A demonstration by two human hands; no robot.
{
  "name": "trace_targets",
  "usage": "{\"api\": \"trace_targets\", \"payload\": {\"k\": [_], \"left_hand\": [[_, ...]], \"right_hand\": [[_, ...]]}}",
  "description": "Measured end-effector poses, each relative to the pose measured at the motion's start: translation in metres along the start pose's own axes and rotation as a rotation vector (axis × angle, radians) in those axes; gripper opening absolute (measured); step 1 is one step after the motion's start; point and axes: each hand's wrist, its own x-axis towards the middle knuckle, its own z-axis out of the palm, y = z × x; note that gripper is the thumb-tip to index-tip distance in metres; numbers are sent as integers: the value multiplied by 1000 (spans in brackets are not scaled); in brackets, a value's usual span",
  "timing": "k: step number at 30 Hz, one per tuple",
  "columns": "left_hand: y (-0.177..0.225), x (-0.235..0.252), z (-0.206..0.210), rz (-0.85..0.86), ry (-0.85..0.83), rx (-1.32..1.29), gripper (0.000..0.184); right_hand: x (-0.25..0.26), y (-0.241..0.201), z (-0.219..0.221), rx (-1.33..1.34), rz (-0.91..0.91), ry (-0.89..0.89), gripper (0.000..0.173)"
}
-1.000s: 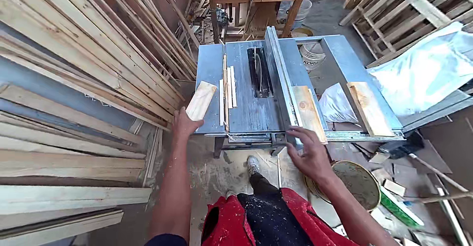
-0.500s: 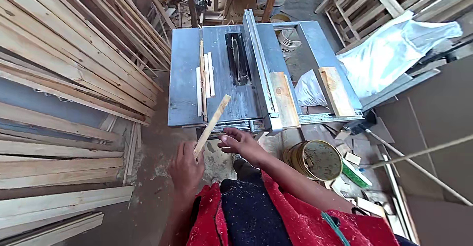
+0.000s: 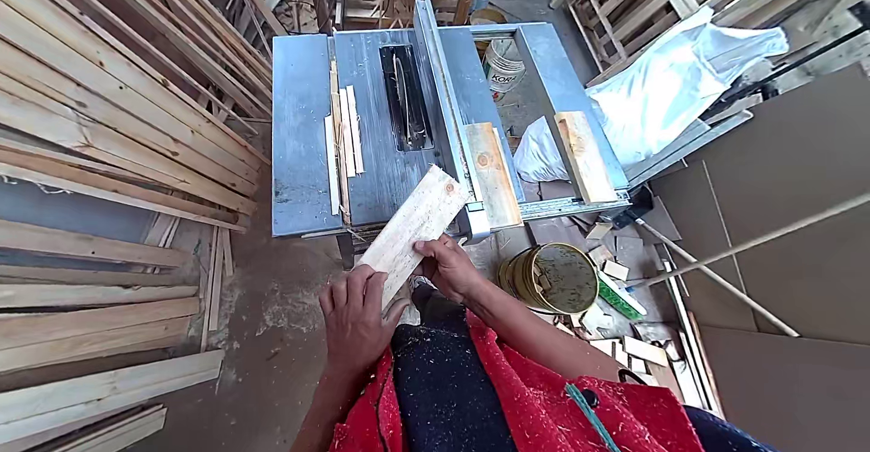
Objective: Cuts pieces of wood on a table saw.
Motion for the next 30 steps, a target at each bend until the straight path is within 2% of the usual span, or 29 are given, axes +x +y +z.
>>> {"api": "trace_targets", "payload": {"k": [3,5,7,9,11,13,17,20,23,26,28,30], "left_hand": [[16,10,12,-20,-121,-1,41],[22,16,21,-76,-162,-87,37],[19,19,36,-235,-133,-330,38],[7,24,44,-508,-152,-703,42],[-4,33,44,-676,-143,-986,54],[-4,52,43,-748,-117,-1115,60],[2,105,71,-810,-136,-1196,58],[17,128,91,-819,-151,-1189,59],[28,107,94,-779,-173,-1246,59],[31,63,102,-775,-210,-1461,58],[37,47,112,-859,-166,-1548,58],[40,44,117,-862,-147,-1554,60]], "right_hand": [[-4,-4,-4,-103,-53,65,19],[-7,-11,-4,-250,-67,86,24],[-12,-21,-6,-389,-52,23,34],[-17,-27,-16,-487,-34,-70,41],[-23,-26,-25,-557,-28,-84,35],[-23,-21,-34,-608,3,-54,28],[-18,-12,-54,-659,88,-3,26],[-18,-13,-63,-688,83,3,27],[-20,-15,-72,-772,50,14,31],[-24,-21,-75,-935,2,22,32],[-31,-24,-74,-1080,-96,2,33],[-37,-30,-67,-1335,-241,-35,31]]}}
